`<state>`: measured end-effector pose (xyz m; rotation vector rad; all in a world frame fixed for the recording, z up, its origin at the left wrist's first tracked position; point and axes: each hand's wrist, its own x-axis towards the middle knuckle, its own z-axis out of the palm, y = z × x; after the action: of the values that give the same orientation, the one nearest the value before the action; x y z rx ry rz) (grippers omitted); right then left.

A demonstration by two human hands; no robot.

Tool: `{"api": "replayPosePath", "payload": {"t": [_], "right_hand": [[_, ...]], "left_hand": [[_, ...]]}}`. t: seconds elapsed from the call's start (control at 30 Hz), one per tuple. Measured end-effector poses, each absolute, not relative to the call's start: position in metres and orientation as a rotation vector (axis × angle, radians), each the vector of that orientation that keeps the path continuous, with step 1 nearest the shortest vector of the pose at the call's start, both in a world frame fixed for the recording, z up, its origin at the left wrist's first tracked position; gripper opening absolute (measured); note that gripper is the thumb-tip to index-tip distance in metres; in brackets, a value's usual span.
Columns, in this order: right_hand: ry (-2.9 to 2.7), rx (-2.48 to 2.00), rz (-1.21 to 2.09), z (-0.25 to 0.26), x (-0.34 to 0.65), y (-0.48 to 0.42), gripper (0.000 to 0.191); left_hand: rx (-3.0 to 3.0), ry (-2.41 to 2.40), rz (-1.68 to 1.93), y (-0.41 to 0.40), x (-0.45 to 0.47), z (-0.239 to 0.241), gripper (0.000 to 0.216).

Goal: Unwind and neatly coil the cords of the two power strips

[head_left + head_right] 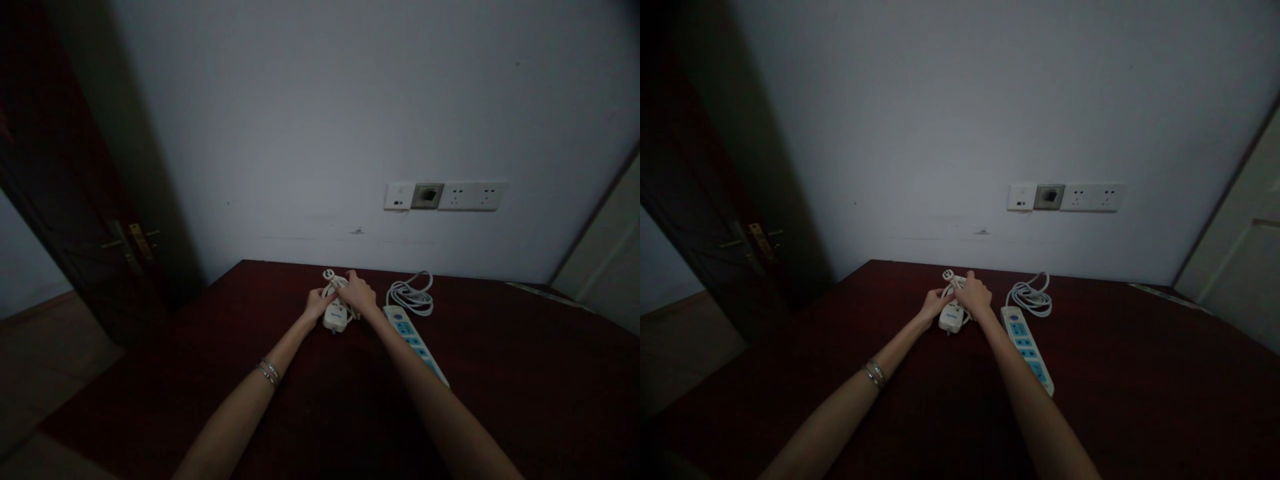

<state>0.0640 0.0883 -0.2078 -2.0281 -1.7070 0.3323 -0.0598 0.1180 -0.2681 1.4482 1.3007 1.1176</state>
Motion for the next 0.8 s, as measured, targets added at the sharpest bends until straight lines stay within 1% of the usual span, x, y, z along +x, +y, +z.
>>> {"api": "replayPosePath", "payload": {"t": [0.17,0.23,0.4,0.47,0.6,0.67,0.8], "right_hand": [[-1.74,-2.01,0.386,-0.215,0.06,0.098,0.051],[-1.76,-1.979,0.429,-0.218,0.06,0.099,0.054],[-1.87,-1.741,0.599,-0.228,0.064,0.095,0.082],[-1.888,-1.631,0.653,-0.229,0.069,0.092,0.086],[-1.874,-1.534,0.725,-0.23,0.088,0.083,0.079],[-1.882,-1.504,0.749,-0.229,0.103,0.076,0.072],[-1.993,-1.373,0.822,-0.221,0.143,0.053,0.047]], "left_hand": [[1.533,1.41,1.009,0.13,-0.068,-0.272,0.027],[1.558,1.421,0.965,0.134,-0.073,-0.272,0.027],[1.562,1.349,0.87,0.143,-0.084,-0.274,0.022],[1.552,1.34,0.864,0.146,-0.087,-0.274,0.019],[1.528,1.364,0.88,0.151,-0.089,-0.274,0.011],[1.517,1.364,0.887,0.152,-0.088,-0.274,0.01],[1.494,1.359,0.898,0.152,-0.09,-0.272,0.012]]}}
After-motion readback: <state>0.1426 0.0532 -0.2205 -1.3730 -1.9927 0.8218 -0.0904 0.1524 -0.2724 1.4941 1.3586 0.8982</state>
